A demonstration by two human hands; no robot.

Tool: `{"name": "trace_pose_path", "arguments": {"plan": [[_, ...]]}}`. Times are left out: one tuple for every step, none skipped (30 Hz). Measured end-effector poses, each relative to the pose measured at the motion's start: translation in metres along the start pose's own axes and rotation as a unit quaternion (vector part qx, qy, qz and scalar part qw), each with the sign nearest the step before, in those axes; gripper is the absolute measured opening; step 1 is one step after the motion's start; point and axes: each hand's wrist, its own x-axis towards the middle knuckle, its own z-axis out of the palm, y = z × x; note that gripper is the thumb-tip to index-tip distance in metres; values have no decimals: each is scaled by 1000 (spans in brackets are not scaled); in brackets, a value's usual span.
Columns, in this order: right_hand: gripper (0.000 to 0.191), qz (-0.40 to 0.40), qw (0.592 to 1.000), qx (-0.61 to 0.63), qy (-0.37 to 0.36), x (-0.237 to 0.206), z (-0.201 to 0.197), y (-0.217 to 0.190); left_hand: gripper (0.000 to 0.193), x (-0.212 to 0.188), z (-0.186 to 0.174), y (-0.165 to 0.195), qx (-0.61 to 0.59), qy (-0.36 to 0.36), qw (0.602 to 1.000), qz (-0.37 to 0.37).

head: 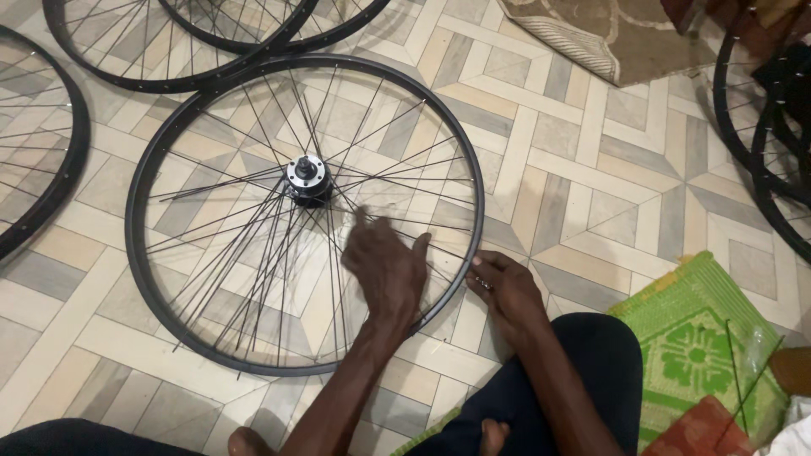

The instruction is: The person sits on the floor and installs spokes into a bicycle wheel rim, threading them through the hub and securing them at the rim. The person works on one wheel at a time, rotating it to access different spoke holes.

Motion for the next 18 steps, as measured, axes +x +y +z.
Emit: {"name": "trace_pose_path", "arguments": {"plan": [[25, 1, 1000, 4, 1, 1, 0, 0, 47, 4, 0, 1, -110, -131, 985, -34], [25, 2, 1000, 8, -1, 1, -1, -1, 32, 8, 0, 4, -218, -257, 939, -67], [25, 3, 1000, 13, -4, 1, -1, 0, 20, 11, -1, 6, -320, -376, 864, -96], [25, 4, 1000, 20, -7, 1, -2, 1, 17, 13, -4, 9, -295, -369, 881, 0], [24, 2, 1000, 21, -13, 1, -3, 2, 15, 14, -6, 13, -269, -359, 889, 96], [24, -1, 1000, 22, -19, 1, -5, 3, 13, 15, -8, 17, -240, -345, 887, 192], [24, -4, 999, 23, -25, 1, -6, 3, 11, 16, -9, 20, -262, -285, 900, 200], [24, -10, 999, 30, -30, 1, -7, 4, 10, 16, -9, 23, -283, -223, 909, 207], [24, -17, 999, 37, -34, 1, -8, 5, 9, 15, -9, 25, -303, -161, 915, 214], [24, -21, 998, 42, -40, 2, -9, 6, 8, 12, -9, 28, -283, -158, 923, 207], [23, -19, 998, 45, -41, 2, -10, 7, 7, 8, -9, 29, -263, -154, 931, 200], [23, -18, 998, 49, -41, 3, -10, 7, 7, 5, -8, 30, -243, -149, 938, 195], [23, -17, 998, 54, -41, 3, -11, 8, 7, 3, -5, 31, -253, -194, 931, 175], [23, -18, 998, 53, -40, 4, -11, 8, 8, 1, -2, 32, -262, -239, 922, 153], [24, -17, 998, 52, -39, 4, -11, 9, 8, 0, 1, 32, -270, -284, 911, 131], [25, -18, 998, 51, -38, 4, -11, 9, 8, 0, 5, 32, -289, -314, 898, 112], [24, -16, 998, 48, -39, 4, -12, 9, 10, 2, 9, 31, -306, -344, 883, 93], [23, -15, 998, 46, -40, 4, -13, 9, 12, 4, 13, 30, -323, -373, 866, 74]]}}
